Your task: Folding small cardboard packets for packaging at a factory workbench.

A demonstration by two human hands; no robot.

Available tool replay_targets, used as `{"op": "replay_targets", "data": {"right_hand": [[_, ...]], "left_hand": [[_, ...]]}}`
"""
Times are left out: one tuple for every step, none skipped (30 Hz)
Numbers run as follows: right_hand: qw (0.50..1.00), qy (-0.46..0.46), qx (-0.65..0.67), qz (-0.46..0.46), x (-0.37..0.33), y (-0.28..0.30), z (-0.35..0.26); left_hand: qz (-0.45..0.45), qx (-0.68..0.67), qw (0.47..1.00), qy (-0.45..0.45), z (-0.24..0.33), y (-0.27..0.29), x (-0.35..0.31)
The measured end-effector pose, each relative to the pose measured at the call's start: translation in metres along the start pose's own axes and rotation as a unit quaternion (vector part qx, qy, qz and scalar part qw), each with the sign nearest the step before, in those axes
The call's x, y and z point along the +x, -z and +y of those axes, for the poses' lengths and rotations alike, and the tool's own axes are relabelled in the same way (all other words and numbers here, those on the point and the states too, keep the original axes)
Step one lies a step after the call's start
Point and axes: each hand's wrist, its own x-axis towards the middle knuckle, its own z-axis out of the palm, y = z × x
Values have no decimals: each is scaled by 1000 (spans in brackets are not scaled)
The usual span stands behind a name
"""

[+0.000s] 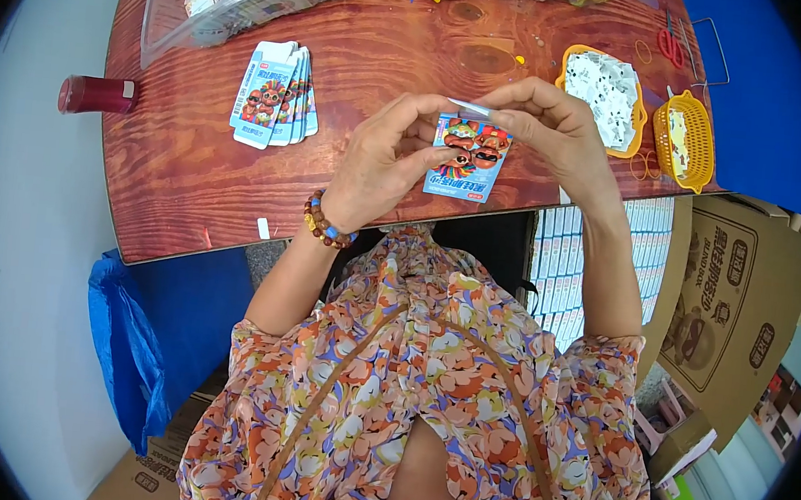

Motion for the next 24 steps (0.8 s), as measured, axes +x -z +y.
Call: {"op": "replay_targets", "data": {"right_hand": [[999, -17, -23, -13, 0, 1, -2], [998, -34, -46, -26, -1, 2, -4], [998, -35, -45, -26, 0, 2, -7], [996, -30, -81, -33, 2, 3, -9], [992, -24, -117, -39, 2, 4, -12], [992, -25, -116, -38, 2, 3, -13], [990, -26, -133, -36, 2, 3, -13], [988, -27, -151, -36, 2, 3, -14], [988, -28, -150, -36, 2, 3, -14], [984, -24, -173, -37, 2, 3, -14], [980, -20, -196, -40, 1, 2, -14], [980, -21, -194, -41, 1, 2, -15], [971, 2, -235, -46, 0, 3, -17], [960, 24, -276, -51, -1, 3, -18], [960, 23, -275, -52, -1, 2, -19], [951, 32, -304, -46, -3, 0, -20], [941, 42, -334, -38, -4, -1, -20], [941, 41, -333, -38, -5, -2, -21], [931, 70, -355, -34, -6, -3, -21], [920, 100, -377, -30, -7, -4, -21], [921, 99, -376, -31, -8, -4, -22], [911, 125, -391, -40, -9, -4, -22], [900, 151, -405, -48, -10, -3, -22], [901, 151, -405, -49, -11, -3, -22]], "left_hand": [[-7, 15, 1000, 6, -1, 1, -1], [-7, 15, 1000, 7, 0, 1, -1], [-8, -5, 1000, 18, 2, 0, -2], [-10, -24, 999, 29, 4, -1, -3], [-10, -24, 999, 30, 3, -1, -3], [-14, -27, 999, 23, 3, -1, -2], [-18, -30, 999, 15, 2, -1, -1], [-18, -30, 999, 17, 2, -2, -1], [-16, -33, 999, 16, 2, -2, -1], [-15, -36, 999, 16, 1, -3, -1], [-14, -36, 999, 18, 1, -3, -1], [-12, -34, 999, 21, 0, -4, -2], [-10, -32, 999, 24, -1, -5, -3], [-9, -33, 999, 26, -2, -6, -2], [-7, -16, 1000, 25, -3, -6, -2], [-4, 1, 1000, 25, -4, -7, -3], [-4, 0, 1000, 26, -4, -9, -3], [0, 19, 1000, 22, -4, -10, -3], [4, 37, 999, 17, -5, -12, -3], [4, 37, 999, 19, -5, -13, -3], [4, 28, 999, 15, -6, -14, -3], [4, 19, 1000, 10, -6, -14, -4], [4, 19, 1000, 11, -7, -15, -4], [5, 12, 1000, 12, -6, -15, -4]]}}
